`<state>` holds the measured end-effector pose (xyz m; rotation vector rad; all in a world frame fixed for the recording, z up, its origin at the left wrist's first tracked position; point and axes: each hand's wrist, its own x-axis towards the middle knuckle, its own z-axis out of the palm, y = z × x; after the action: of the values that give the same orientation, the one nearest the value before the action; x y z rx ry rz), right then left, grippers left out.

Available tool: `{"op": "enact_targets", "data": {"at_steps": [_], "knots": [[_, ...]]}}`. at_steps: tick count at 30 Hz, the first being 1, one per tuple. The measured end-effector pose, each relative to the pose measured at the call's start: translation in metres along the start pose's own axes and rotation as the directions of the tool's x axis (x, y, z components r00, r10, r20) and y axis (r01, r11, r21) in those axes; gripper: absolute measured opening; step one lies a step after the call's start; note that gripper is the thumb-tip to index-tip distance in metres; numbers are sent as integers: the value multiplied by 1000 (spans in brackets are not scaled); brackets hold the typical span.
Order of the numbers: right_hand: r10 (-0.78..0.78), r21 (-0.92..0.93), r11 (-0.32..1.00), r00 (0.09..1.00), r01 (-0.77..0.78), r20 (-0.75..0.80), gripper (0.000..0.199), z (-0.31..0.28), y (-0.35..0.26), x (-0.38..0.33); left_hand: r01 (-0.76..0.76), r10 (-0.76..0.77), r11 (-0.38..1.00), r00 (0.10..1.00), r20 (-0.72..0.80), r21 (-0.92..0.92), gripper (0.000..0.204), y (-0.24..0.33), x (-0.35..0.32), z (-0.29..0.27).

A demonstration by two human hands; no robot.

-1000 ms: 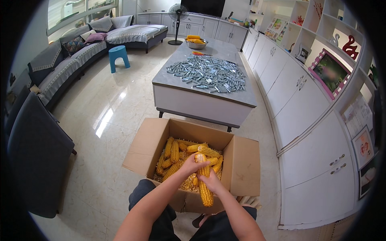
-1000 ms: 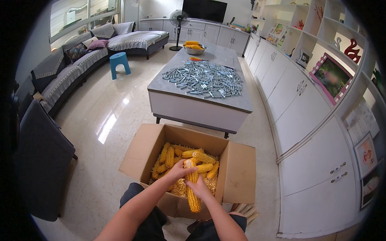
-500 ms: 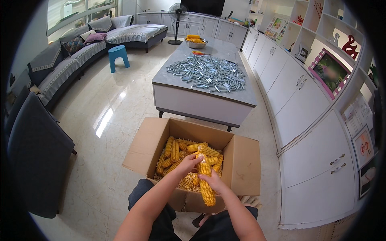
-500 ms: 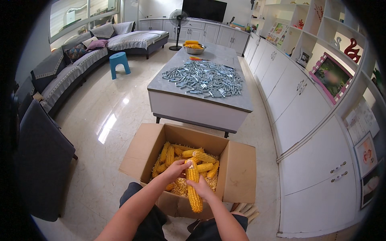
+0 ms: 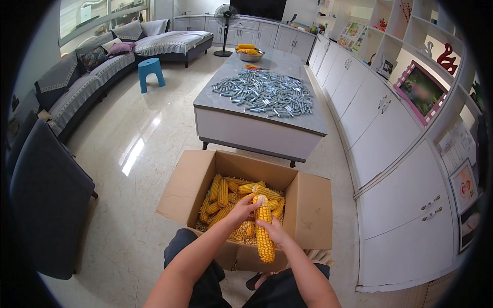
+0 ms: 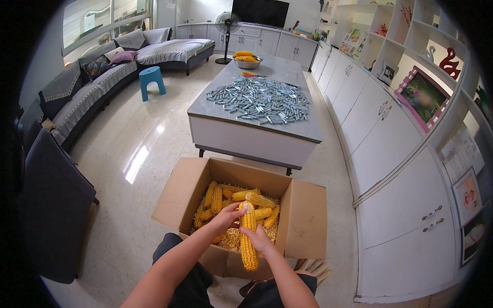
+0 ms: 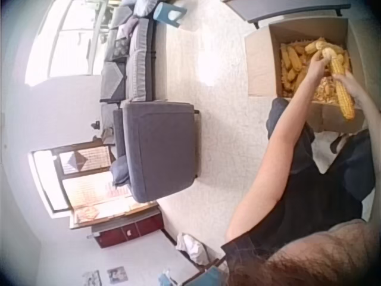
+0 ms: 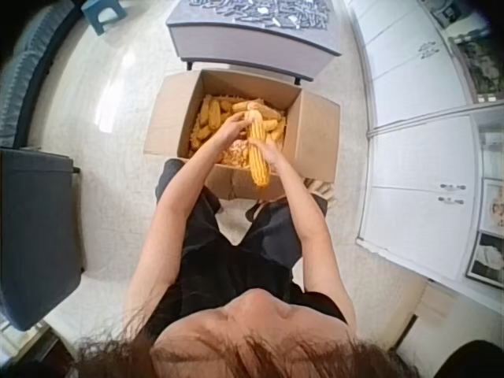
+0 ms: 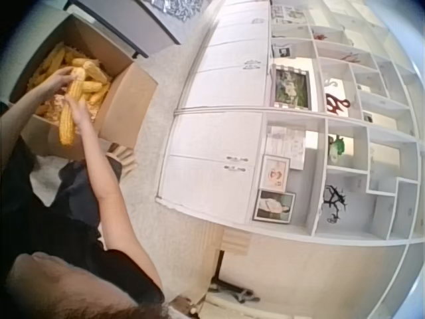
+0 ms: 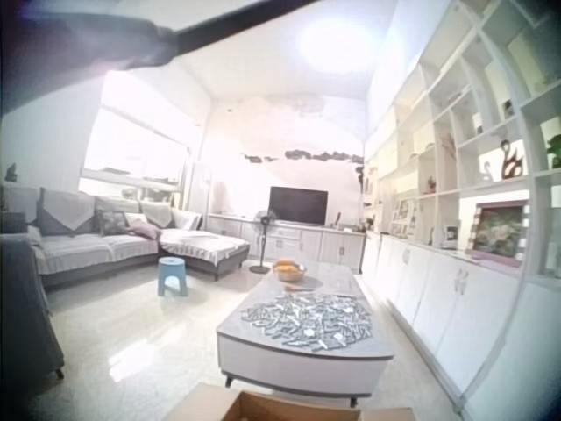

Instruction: The person sits on the floor and shucks corn cobs by hand, removing kernels into a cardboard box. The person repeatedly picks up cobs, strips the kernels, and places the cobs back into the box.

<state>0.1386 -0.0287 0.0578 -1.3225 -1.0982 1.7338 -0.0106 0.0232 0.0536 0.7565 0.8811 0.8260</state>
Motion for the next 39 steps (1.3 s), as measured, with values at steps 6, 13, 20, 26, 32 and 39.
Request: {"op": "enact_targets", "data": {"at_steps": [6,13,20,26,32,39], "knots": [[28,45,999,1000,-28,7,39,4,5,1,30,-31,999,995,-96,-11,41,1,-3,6],[54,117,991,998,-59,44,43,5,-2,0,80,-79,997,994,-78,4,43,12,-5,3],[31,89,996,999,-31,9,42,4,10,5,-67,72,997,991,-113,44,47,0,-5,9],[-12,93,996,1000,14,-25,38,6,17,8,-220,251,950,960,-122,223,46,-38,20,-3],[-90,-139,987,992,77,-90,42,4,18,10,-168,195,960,975,-107,224,48,-28,19,-8],[-221,-583,807,961,87,-163,53,-3,21,10,-114,146,942,986,-80,315,53,-12,6,-1]]}}
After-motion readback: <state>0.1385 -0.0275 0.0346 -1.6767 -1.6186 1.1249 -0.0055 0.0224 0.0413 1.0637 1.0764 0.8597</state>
